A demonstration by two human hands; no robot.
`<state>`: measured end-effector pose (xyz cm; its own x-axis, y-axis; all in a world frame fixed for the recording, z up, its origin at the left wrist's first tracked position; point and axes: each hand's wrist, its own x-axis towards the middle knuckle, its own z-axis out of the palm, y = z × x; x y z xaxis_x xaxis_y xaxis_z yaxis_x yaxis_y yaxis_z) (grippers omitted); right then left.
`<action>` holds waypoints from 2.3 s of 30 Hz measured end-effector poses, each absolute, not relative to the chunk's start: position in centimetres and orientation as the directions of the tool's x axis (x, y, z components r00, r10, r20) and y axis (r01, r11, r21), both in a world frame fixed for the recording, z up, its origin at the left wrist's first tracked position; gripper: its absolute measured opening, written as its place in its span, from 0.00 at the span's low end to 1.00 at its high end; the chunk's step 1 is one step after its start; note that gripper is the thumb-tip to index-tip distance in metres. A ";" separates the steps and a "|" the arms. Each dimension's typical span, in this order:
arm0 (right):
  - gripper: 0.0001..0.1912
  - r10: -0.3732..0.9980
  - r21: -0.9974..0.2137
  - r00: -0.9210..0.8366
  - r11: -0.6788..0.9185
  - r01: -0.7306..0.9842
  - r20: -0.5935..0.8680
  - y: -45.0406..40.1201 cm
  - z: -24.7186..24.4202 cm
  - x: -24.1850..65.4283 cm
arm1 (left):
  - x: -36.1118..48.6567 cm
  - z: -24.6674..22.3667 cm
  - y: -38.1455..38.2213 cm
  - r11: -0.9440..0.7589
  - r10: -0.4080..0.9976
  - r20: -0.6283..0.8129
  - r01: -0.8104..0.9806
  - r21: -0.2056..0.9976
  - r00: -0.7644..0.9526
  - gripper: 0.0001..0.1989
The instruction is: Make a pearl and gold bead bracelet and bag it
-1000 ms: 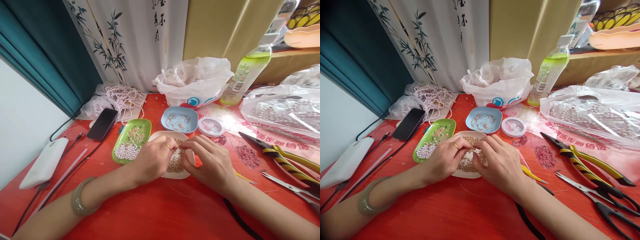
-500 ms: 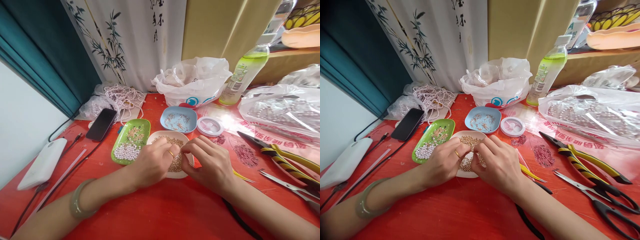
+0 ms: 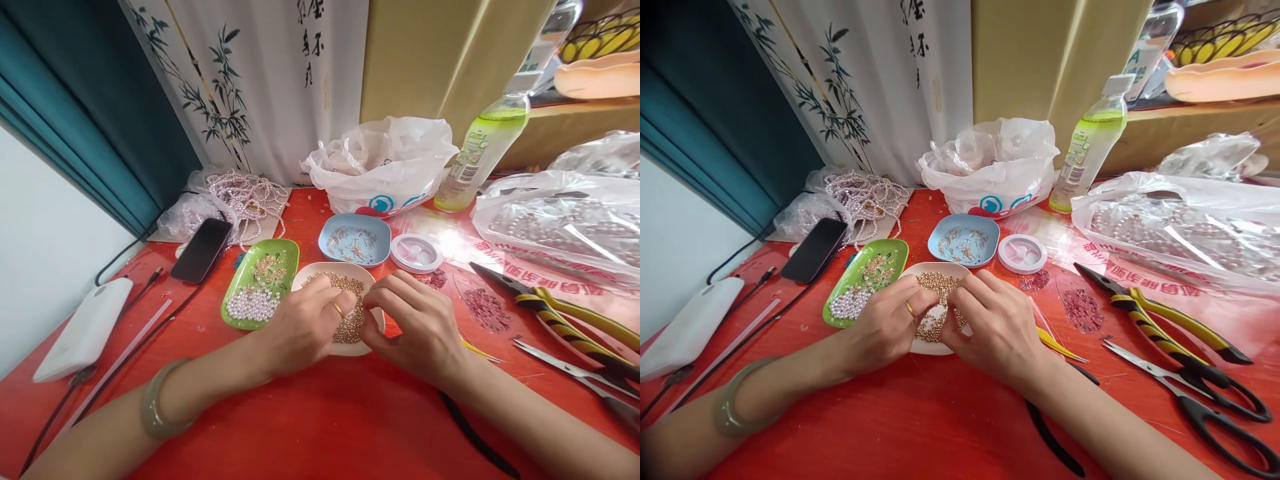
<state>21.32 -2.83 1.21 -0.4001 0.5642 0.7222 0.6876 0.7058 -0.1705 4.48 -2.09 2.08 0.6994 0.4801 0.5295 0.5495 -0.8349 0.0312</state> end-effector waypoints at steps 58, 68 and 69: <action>0.04 0.443 -0.064 -0.571 0.825 0.562 0.691 -1.9 0.5 22.2 | 4.3 4.0 -0.9 0.107 0.863 -0.279 0.389 0.915 0.420 0.06; 0.05 0.513 -0.156 -0.534 0.803 0.575 0.672 -1.8 0.4 22.0 | 4.4 4.2 -1.1 0.040 0.887 -0.214 0.393 0.919 0.410 0.05; 0.05 0.510 -0.151 -0.537 0.804 0.576 0.672 -1.8 0.4 22.0 | 4.4 4.1 -1.1 0.033 0.889 -0.207 0.393 0.919 0.408 0.04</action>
<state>21.98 -1.85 0.39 -0.5366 0.5101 0.6723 0.5755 0.8038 -0.1506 4.38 -1.09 4.09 0.4084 0.8891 -0.2067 0.3935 0.0329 0.9187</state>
